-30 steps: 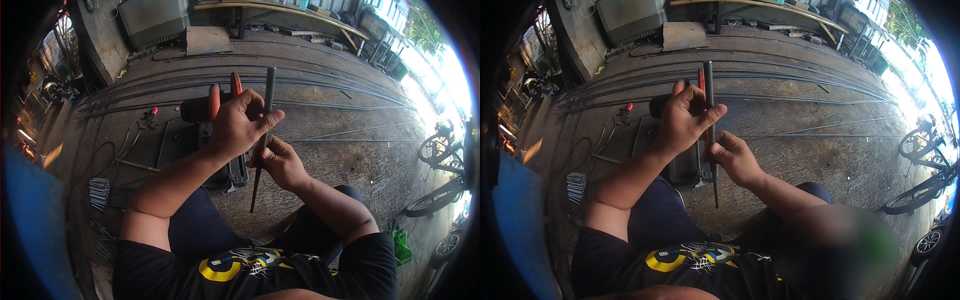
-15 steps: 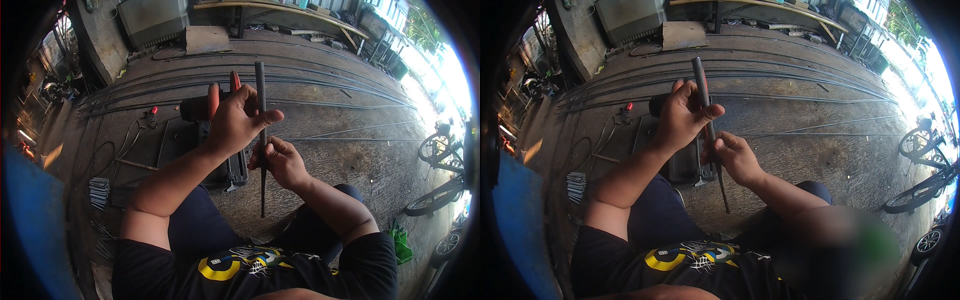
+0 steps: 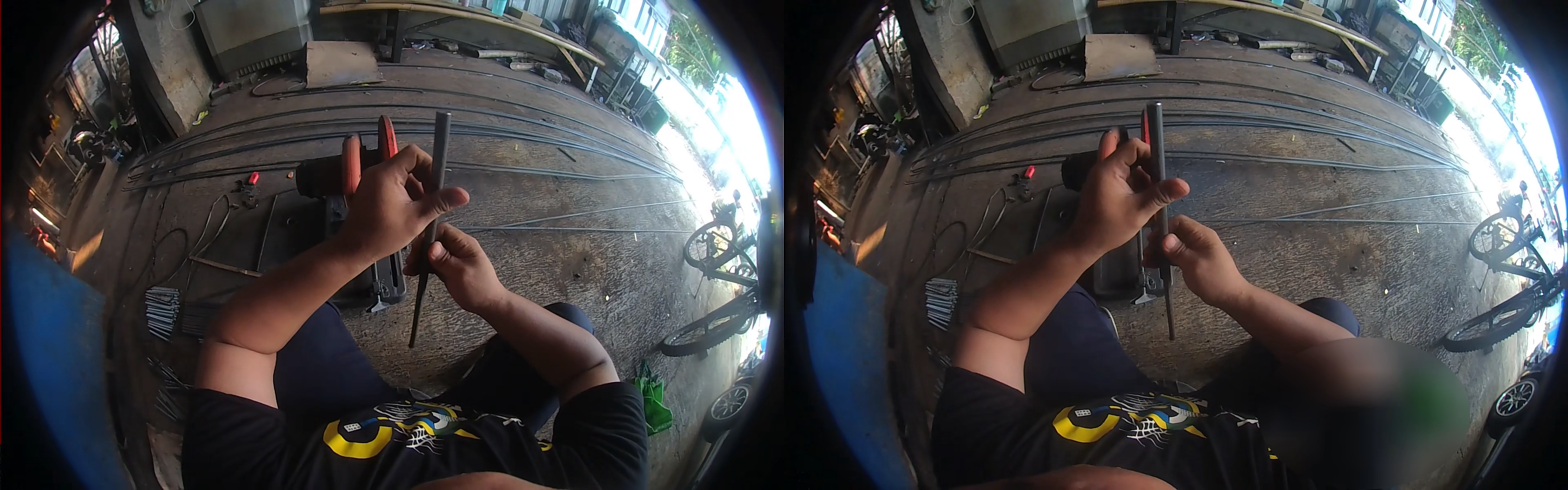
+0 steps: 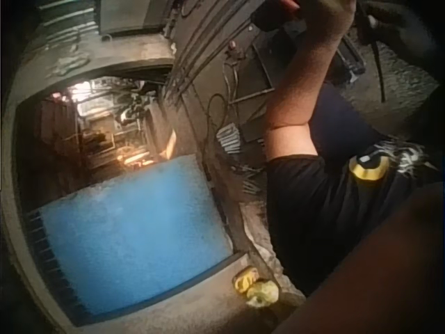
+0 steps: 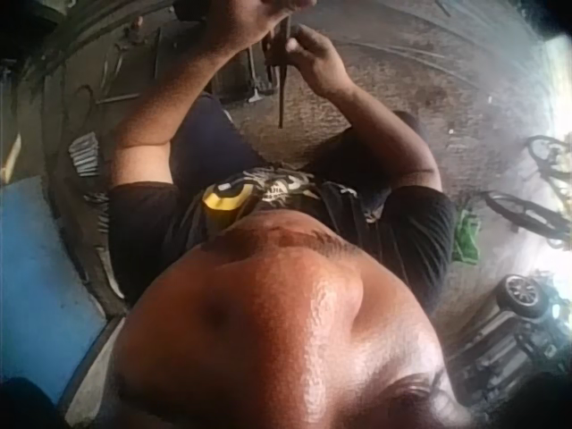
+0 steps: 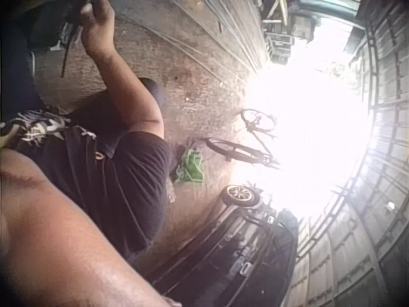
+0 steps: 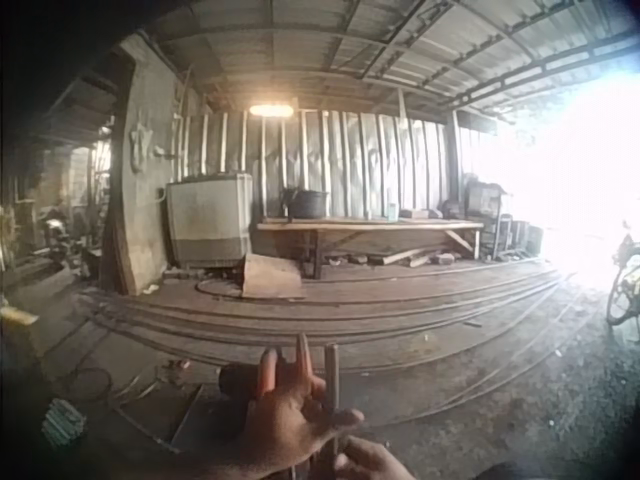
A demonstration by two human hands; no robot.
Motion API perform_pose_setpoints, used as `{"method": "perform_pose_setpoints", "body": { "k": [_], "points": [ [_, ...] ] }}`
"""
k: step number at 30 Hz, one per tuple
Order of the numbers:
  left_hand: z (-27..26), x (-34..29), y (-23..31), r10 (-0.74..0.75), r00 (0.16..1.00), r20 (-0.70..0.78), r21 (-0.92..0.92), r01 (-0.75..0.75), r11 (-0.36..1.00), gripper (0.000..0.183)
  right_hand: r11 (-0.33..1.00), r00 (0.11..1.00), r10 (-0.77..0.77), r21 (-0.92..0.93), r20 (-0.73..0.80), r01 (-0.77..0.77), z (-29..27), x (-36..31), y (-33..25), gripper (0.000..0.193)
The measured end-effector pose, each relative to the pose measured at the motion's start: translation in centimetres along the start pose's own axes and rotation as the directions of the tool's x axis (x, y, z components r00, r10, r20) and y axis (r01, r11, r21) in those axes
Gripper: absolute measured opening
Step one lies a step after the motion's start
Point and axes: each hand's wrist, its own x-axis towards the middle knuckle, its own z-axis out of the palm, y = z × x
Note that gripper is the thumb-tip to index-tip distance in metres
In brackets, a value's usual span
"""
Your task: Cutting metal rods to length using a circular chop saw.
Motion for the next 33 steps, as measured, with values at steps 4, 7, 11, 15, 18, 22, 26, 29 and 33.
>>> {"method": "perform_pose_setpoints", "body": {
  "k": [4,7,11,15,18,22,26,29,33],
  "points": [
    [-0.3,-0.1,0.1,0.017,0.993,0.120,0.010,-0.018,1.000,0.038,0.999,0.998,-0.051,0.012,-0.035,0.051,-0.2,0.2,0.5,0.028],
    [-0.3,-0.4,0.6,-0.102,0.976,0.191,-0.202,0.141,0.969,0.029,0.998,0.995,-0.064,0.014,-0.078,0.065,-0.4,0.2,0.5,0.020],
    [0.0,-0.4,0.1,0.050,0.988,0.143,-0.113,-0.034,0.993,0.024,0.999,0.988,-0.037,-0.005,-0.151,0.037,-0.5,0.3,0.4,0.025],
    [0.1,-0.5,-0.3,0.047,0.994,0.095,-0.068,-0.041,0.997,0.024,0.991,0.983,-0.063,-0.125,-0.175,0.041,-0.6,0.4,0.5,0.025],
    [0.0,-0.4,-0.7,-0.058,0.993,0.104,-0.190,0.077,0.979,0.024,0.993,0.987,-0.041,-0.117,-0.154,0.023,-0.4,0.2,-0.4,0.023],
    [-0.3,0.1,-1.1,-0.113,0.987,0.116,-0.382,0.149,0.912,0.021,0.998,0.985,-0.028,0.059,-0.170,0.038,-0.7,0.5,-0.1,0.022],
    [-0.2,0.2,-0.9,-0.139,0.977,0.159,-0.375,0.190,0.907,0.021,0.999,0.991,-0.032,-0.019,-0.129,0.030,-0.9,0.6,0.0,0.024],
    [-0.1,0.2,-0.8,-0.172,0.964,0.204,-0.447,0.248,0.859,0.022,0.997,0.994,0.007,-0.070,-0.108,-0.014,-0.8,0.7,-0.3,0.028],
    [-0.1,0.2,-1.1,-0.189,0.956,0.224,-0.492,0.278,0.825,0.024,0.995,0.997,0.009,-0.102,-0.074,-0.016,-1.0,0.6,-0.4,0.031]
  ]
}}
